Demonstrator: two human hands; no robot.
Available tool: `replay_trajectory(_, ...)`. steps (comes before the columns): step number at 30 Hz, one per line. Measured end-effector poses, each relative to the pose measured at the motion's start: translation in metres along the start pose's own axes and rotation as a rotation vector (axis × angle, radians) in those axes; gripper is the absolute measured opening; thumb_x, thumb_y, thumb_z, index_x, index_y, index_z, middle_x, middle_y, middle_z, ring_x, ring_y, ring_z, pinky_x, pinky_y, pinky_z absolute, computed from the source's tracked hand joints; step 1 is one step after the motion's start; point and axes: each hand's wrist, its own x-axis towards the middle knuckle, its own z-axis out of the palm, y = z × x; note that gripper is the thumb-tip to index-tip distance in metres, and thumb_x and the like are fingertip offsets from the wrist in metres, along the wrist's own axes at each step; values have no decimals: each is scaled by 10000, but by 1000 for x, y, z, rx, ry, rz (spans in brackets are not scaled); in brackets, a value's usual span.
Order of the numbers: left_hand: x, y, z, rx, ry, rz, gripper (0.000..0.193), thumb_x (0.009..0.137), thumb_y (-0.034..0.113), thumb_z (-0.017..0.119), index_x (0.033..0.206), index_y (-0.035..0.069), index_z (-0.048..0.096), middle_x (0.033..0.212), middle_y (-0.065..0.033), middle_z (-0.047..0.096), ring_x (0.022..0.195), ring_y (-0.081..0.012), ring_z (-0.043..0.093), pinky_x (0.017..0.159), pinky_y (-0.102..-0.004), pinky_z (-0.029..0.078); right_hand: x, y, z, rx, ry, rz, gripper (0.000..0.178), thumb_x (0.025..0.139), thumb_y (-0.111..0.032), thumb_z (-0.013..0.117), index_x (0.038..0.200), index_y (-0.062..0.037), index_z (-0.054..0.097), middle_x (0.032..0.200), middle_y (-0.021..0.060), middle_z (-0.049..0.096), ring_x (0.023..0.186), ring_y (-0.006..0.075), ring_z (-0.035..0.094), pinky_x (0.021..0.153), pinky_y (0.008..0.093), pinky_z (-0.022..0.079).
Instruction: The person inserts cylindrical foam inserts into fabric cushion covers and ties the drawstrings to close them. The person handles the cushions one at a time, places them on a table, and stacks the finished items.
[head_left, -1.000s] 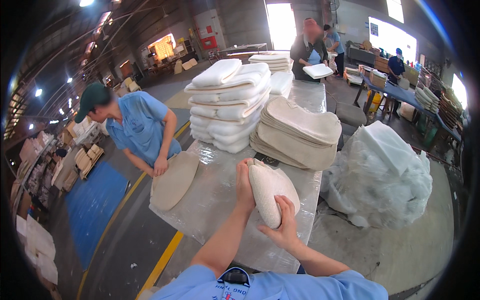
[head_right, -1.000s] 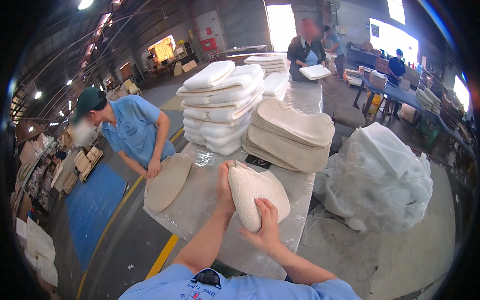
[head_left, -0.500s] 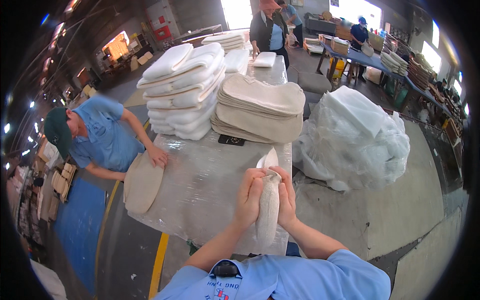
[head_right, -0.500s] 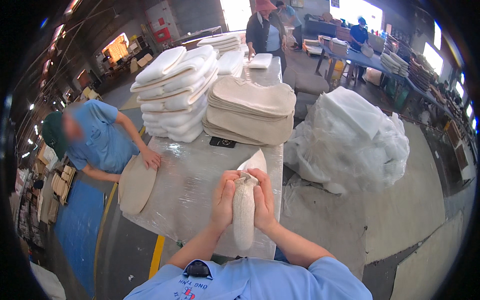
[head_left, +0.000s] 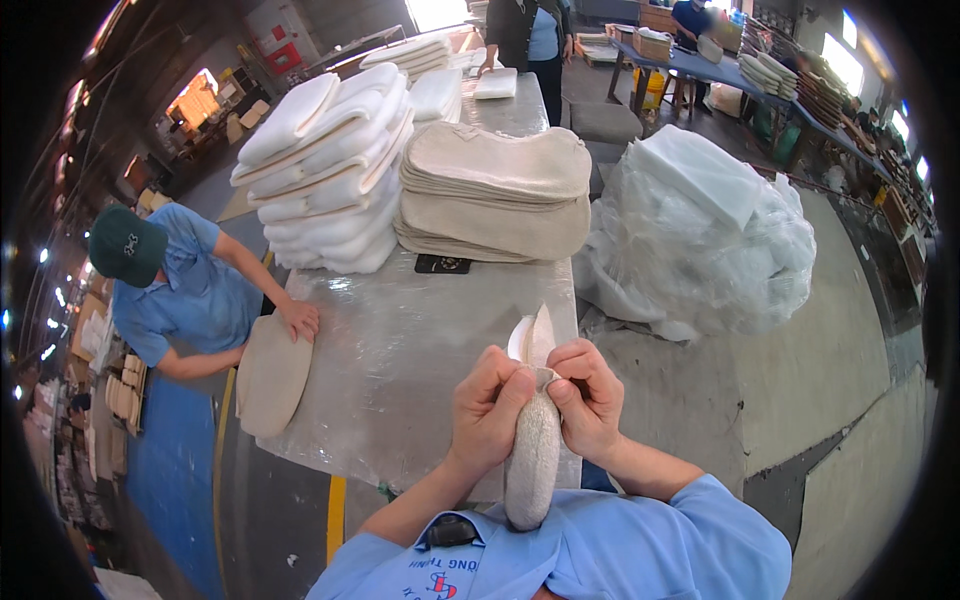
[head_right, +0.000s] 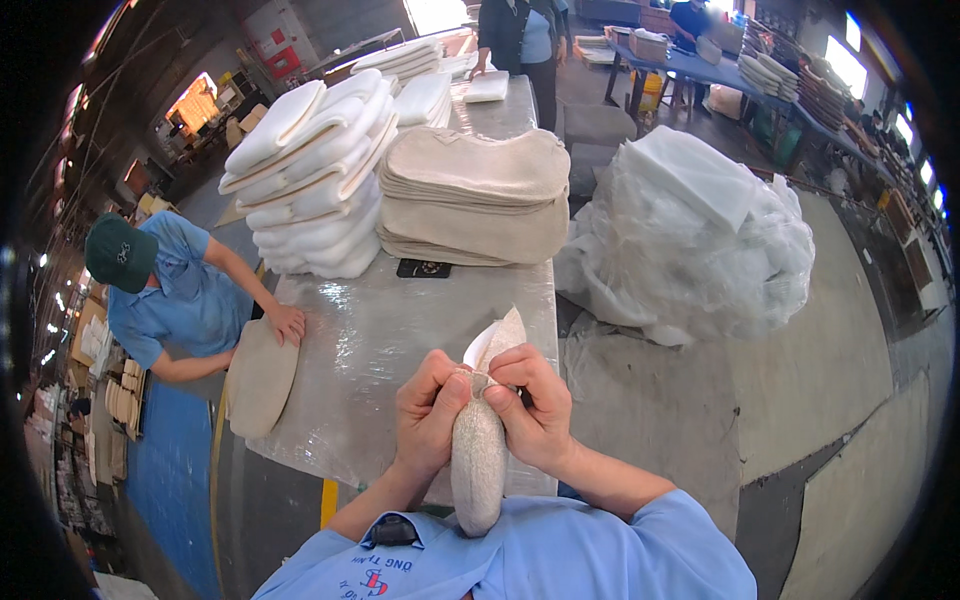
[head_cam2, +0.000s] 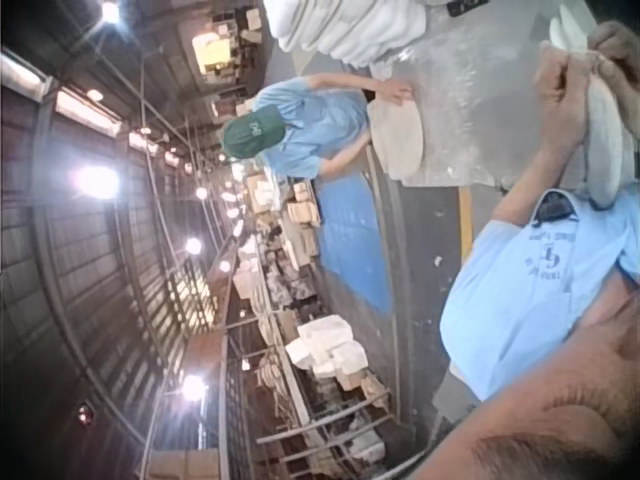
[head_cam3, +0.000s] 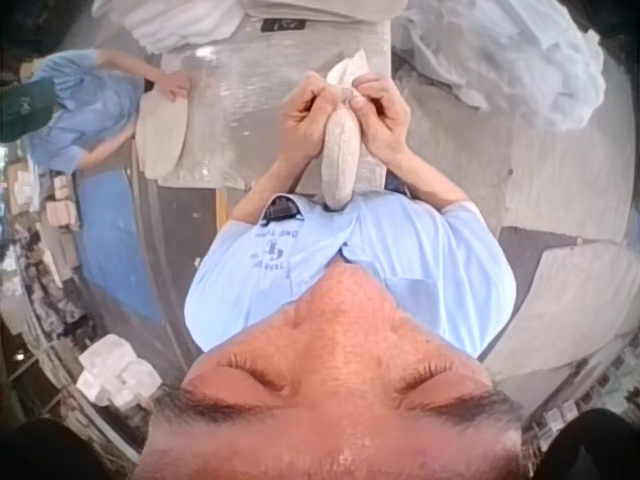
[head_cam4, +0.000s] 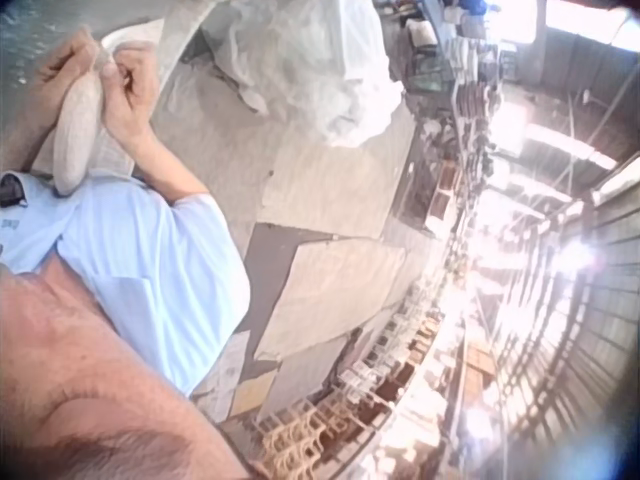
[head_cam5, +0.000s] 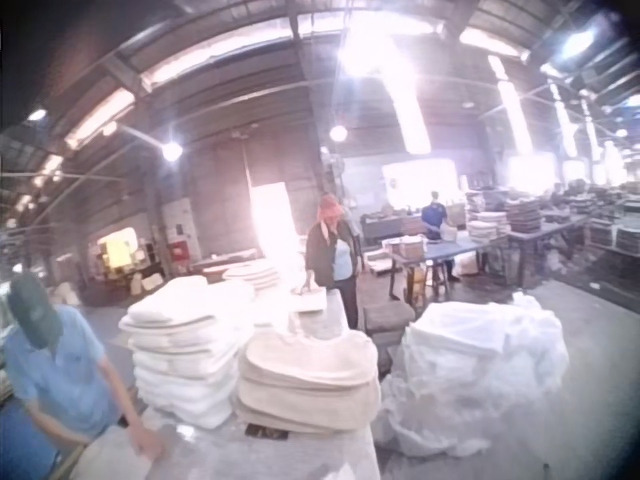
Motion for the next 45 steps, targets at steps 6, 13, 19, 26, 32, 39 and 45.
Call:
replay_trajectory(6, -8, -12, 8, 34, 117, 23, 138, 1022, 60, 593, 886, 37, 594, 862, -5, 506, 757, -75, 453, 689, -256, 396, 11, -14, 4, -170, -35, -84, 123, 954, -93, 707, 925, -21, 612, 913, 111, 634, 771, 206, 570, 668, 302, 463)
replay_trajectory(13, -21, -17, 3, 59, 202, 24, 208, 1067, 98, 529, 863, 57, 520, 873, 14, 499, 762, -59, 422, 693, -245, 385, 12, -10, 15, -14, -67, 374, 157, 983, -101, 682, 874, -34, 590, 810, 27, 587, 730, 105, 521, 635, 272, 426)
replay_trajectory(19, -24, -13, 0, 78, 243, -11, 239, 1089, 130, 506, 856, 76, 522, 834, 38, 494, 755, -44, 415, 681, -228, 378, 12, -11, 19, 2, -132, 506, 169, 995, -108, 681, 869, -30, 601, 793, -17, 598, 738, 47, 501, 634, 246, 417)
replay_trajectory(26, 5, -22, -12, -103, 241, -109, 282, 1077, 206, 563, 829, 79, 517, 752, 55, 474, 716, -30, 411, 626, -235, 380, 34, 0, 19, -88, -48, 110, 193, 954, -171, 720, 1058, -16, 671, 1037, 88, 680, 993, 145, 612, 857, 301, 471)
replay_trajectory(32, 56, -34, -17, -288, 84, -72, 295, 1079, 242, 578, 836, 79, 538, 763, 69, 493, 709, -21, 407, 599, -219, 370, 61, -25, 17, -267, -523, -382, 207, 923, -204, 631, 832, -42, 723, 1058, 95, 687, 1123, 322, 599, 1003, 431, 439)
replay_trajectory(39, 70, -69, -35, 277, 127, 294, 439, 1060, 335, 602, 1379, 40, 542, 1365, -93, 554, 1235, -202, 534, 1064, -351, 413, 101, 10, -33, -502, 4, -222, 289, 952, -194, 567, 742, -17, 655, 934, 102, 653, 1002, 283, 576, 941, 387, 436)
replay_trajectory(45, -4, -128, 8, 448, 22, -3, 772, 762, 243, 890, 1411, 35, 528, 1288, -175, 652, 1240, -315, 614, 1076, -413, 451, 111, 15, -80, -620, 293, -103, 331, 991, -197, 546, 734, -12, 642, 836, 97, 625, 920, 273, 547, 870, 375, 426)
